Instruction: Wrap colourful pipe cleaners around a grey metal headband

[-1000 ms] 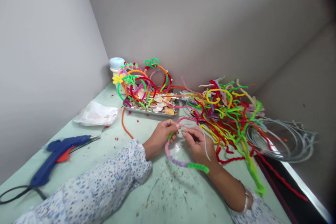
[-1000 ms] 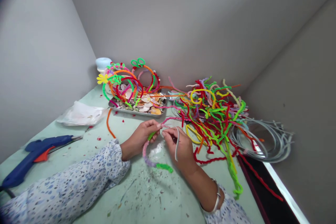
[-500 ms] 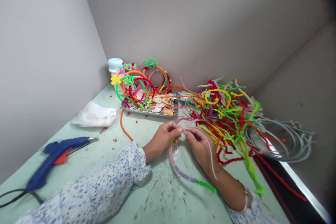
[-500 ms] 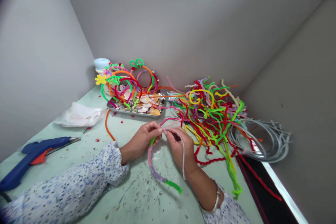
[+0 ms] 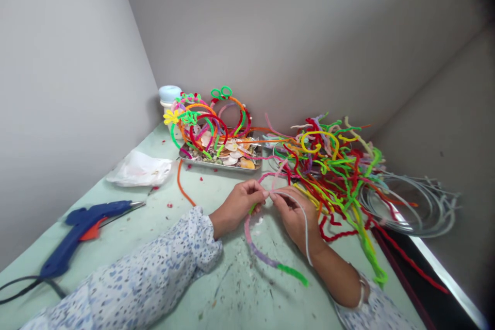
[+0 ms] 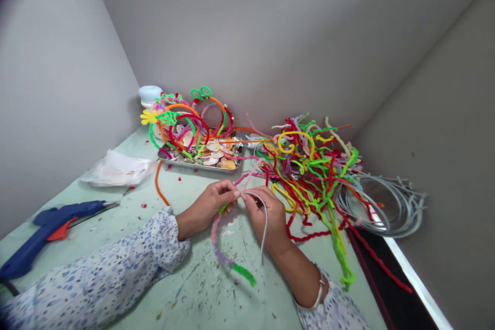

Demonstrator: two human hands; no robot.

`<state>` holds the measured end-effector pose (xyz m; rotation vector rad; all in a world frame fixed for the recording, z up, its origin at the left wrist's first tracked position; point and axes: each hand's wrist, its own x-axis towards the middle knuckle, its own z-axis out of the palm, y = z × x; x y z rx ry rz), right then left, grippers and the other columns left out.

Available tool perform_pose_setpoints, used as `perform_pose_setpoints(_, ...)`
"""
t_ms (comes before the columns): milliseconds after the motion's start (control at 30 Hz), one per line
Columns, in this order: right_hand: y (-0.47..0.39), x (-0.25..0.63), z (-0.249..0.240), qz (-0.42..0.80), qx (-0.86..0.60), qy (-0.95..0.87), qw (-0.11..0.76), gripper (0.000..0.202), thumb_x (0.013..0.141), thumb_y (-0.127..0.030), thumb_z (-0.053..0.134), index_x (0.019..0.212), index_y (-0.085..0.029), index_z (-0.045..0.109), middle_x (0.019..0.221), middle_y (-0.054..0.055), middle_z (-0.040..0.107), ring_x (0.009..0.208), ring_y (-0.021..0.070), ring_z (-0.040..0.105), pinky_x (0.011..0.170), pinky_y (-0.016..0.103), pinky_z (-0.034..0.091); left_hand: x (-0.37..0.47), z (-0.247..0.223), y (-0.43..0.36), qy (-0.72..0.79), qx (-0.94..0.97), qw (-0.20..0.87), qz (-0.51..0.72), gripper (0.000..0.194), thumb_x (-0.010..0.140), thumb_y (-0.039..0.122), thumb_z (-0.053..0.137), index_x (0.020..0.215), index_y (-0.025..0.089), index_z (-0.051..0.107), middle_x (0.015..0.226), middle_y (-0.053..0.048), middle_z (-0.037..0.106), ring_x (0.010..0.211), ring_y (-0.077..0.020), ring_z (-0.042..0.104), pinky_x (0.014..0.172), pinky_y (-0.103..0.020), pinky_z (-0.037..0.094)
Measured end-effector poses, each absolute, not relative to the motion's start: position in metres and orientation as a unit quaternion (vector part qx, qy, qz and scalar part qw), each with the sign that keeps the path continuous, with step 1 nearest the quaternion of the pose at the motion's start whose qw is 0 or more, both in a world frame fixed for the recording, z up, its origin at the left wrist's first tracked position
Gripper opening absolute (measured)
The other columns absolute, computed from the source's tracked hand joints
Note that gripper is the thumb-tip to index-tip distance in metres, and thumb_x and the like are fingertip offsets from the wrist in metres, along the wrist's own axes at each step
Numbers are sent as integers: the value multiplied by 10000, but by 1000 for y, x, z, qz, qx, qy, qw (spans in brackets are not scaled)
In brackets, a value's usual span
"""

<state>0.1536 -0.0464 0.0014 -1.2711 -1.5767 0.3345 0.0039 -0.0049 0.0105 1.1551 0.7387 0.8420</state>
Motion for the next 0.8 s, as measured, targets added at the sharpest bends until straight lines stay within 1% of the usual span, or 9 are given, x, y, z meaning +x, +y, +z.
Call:
perform_pose_setpoints(233,-48,155,5,151,-510,-674,512,96,843,-260,567,789,-209,627,778,40,610,733,174,575,649,293,473,5,13,-4,340,525,691,363,233,714,326,646,677,148,502,502,59,469,424,-52,398,429,-184,286)
perform_pose_setpoints(467,-46,159,2,167,-481,-687,518,76,845,-229,557,792,-205,606,816,39,596,779,174,568,731,313,472,3,18,-6,356,524,702,326,230,708,336,640,686,143,517,508,51,480,409,-54,388,401,-189,268)
perform_pose_setpoints(633,-43,158,-2,168,-491,-675,524,74,844,-229,563,797,-188,603,795,32,577,749,163,557,680,293,460,4,18,-5,366,493,719,325,220,709,313,636,670,144,501,517,50,490,408,-43,385,409,-181,264)
perform_pose_setpoints(800,-43,158,-3,173,-508,-659,527,77,836,-249,585,811,-185,620,801,35,591,754,167,566,679,295,459,5,18,-4,372,487,717,332,219,705,306,641,665,144,499,525,47,497,410,-40,389,417,-181,271)
